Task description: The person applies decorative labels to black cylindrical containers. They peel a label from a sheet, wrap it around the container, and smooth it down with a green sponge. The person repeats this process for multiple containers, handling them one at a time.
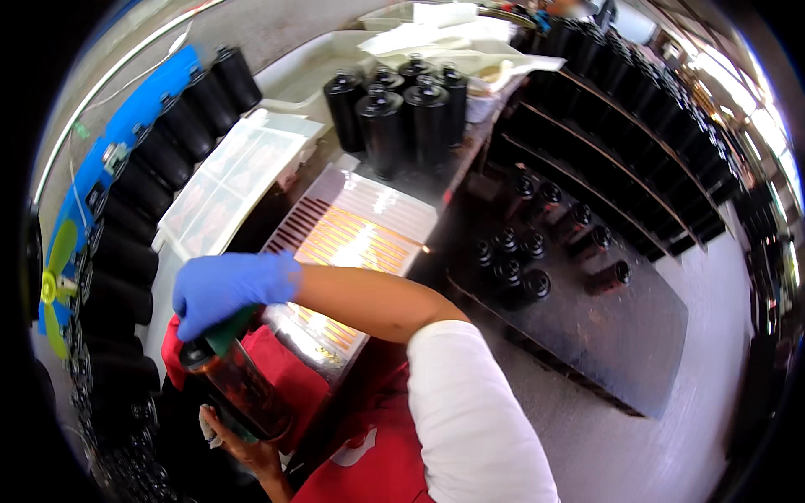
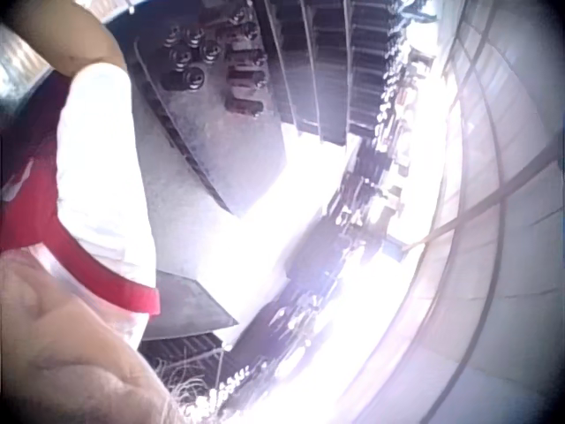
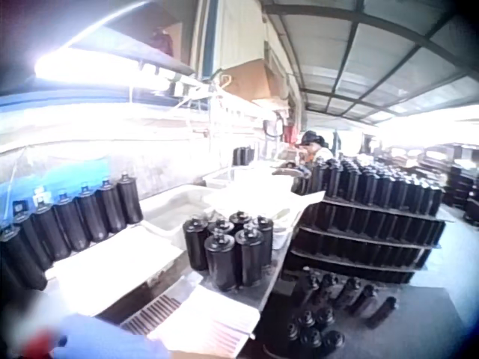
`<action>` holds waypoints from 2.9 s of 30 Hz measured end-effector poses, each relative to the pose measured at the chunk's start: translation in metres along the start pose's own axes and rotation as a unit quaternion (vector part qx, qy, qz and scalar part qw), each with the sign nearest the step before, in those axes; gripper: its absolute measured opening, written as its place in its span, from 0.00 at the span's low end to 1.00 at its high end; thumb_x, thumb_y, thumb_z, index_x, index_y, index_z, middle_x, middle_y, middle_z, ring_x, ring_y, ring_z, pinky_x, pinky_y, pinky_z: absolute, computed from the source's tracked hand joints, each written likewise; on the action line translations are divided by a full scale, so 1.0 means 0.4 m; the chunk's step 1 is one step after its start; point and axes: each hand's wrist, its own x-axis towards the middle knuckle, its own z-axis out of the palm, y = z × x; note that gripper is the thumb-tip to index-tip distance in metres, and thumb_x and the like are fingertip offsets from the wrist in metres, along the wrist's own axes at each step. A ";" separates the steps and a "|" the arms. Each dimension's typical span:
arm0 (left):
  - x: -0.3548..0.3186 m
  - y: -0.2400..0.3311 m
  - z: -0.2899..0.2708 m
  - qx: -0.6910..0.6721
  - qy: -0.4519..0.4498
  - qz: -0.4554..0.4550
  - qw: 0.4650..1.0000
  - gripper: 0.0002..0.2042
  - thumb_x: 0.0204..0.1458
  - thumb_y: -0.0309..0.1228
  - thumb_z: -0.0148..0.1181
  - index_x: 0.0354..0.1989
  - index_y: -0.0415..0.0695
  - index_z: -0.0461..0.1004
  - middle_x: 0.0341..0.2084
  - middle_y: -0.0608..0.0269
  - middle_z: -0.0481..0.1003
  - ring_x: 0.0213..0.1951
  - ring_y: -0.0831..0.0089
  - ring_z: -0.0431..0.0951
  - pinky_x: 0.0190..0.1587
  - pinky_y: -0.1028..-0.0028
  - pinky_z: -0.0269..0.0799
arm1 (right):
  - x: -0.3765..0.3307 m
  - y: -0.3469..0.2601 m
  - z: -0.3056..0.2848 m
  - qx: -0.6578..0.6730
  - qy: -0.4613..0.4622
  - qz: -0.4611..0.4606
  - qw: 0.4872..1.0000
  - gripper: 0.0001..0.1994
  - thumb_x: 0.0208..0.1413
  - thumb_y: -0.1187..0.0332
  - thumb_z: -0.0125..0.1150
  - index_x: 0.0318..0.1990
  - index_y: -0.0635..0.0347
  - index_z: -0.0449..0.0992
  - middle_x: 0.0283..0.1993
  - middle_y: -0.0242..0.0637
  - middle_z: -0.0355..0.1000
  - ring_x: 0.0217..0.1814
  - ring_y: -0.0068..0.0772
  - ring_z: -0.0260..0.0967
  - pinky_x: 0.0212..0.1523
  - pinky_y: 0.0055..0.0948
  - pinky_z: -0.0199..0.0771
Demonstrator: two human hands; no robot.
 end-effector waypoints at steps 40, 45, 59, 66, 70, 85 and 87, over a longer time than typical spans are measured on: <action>0.109 0.264 0.128 -0.427 -0.264 -0.169 0.848 0.16 0.54 0.16 0.50 0.52 0.33 0.67 0.33 0.59 0.75 0.28 0.80 0.73 0.33 0.83 0.69 | -1.286 0.579 -0.042 -0.255 0.331 0.627 0.657 0.29 0.46 0.47 0.60 0.51 0.55 0.72 0.39 0.49 0.75 0.42 0.54 0.71 0.43 0.43 0.71; 0.081 0.213 0.082 -0.435 -0.256 -0.209 0.838 0.14 0.54 0.16 0.51 0.49 0.35 0.70 0.32 0.59 0.75 0.28 0.77 0.75 0.32 0.80 0.71 | -1.333 0.677 -0.033 -0.263 0.423 0.610 0.617 0.16 0.48 0.54 0.59 0.36 0.58 0.77 0.36 0.47 0.75 0.40 0.51 0.72 0.41 0.42 0.72; 0.187 0.240 0.024 -0.434 -0.247 0.064 0.864 0.24 0.48 0.31 0.63 0.55 0.42 0.66 0.47 0.50 0.69 0.42 0.58 0.74 0.42 0.67 0.71 | -0.789 -0.162 -0.197 -0.439 0.376 0.194 0.792 0.10 0.44 0.67 0.65 0.33 0.63 0.76 0.25 0.38 0.72 0.21 0.31 0.70 0.23 0.25 0.66; 0.259 0.208 -0.095 -0.510 -0.369 0.126 0.767 0.50 0.39 0.39 0.70 0.67 0.43 0.42 0.56 0.45 0.60 0.56 0.54 0.64 0.57 0.65 0.59 | -0.359 -0.245 -0.102 -0.213 0.168 -0.022 0.962 0.11 0.32 0.63 0.63 0.22 0.60 0.77 0.16 0.34 0.70 0.14 0.30 0.66 0.18 0.23 0.60; 0.196 0.114 -0.115 -0.674 -0.267 -0.069 0.685 0.52 0.35 0.30 0.73 0.67 0.39 0.41 0.59 0.53 0.58 0.61 0.66 0.59 0.62 0.68 0.53 | -0.108 -0.130 -0.057 0.043 0.079 0.067 0.994 0.17 0.37 0.70 0.64 0.39 0.65 0.78 0.24 0.30 0.72 0.26 0.15 0.66 0.28 0.19 0.65; 0.119 -0.044 0.017 -0.533 -0.076 -0.369 0.758 0.51 0.39 0.37 0.71 0.65 0.34 0.39 0.59 0.45 0.55 0.62 0.59 0.56 0.63 0.66 0.51 | 0.261 0.219 -0.003 -0.269 -0.034 0.101 0.957 0.15 0.40 0.64 0.69 0.39 0.52 0.79 0.43 0.33 0.74 0.41 0.38 0.73 0.42 0.28 0.73; 0.131 -0.036 0.006 -0.529 -0.087 -0.379 0.754 0.51 0.38 0.34 0.71 0.65 0.35 0.39 0.58 0.50 0.56 0.61 0.63 0.58 0.62 0.67 0.52 | 0.270 0.229 -0.012 -0.239 -0.042 0.101 0.965 0.14 0.42 0.65 0.68 0.39 0.52 0.80 0.43 0.33 0.74 0.40 0.37 0.73 0.42 0.27 0.73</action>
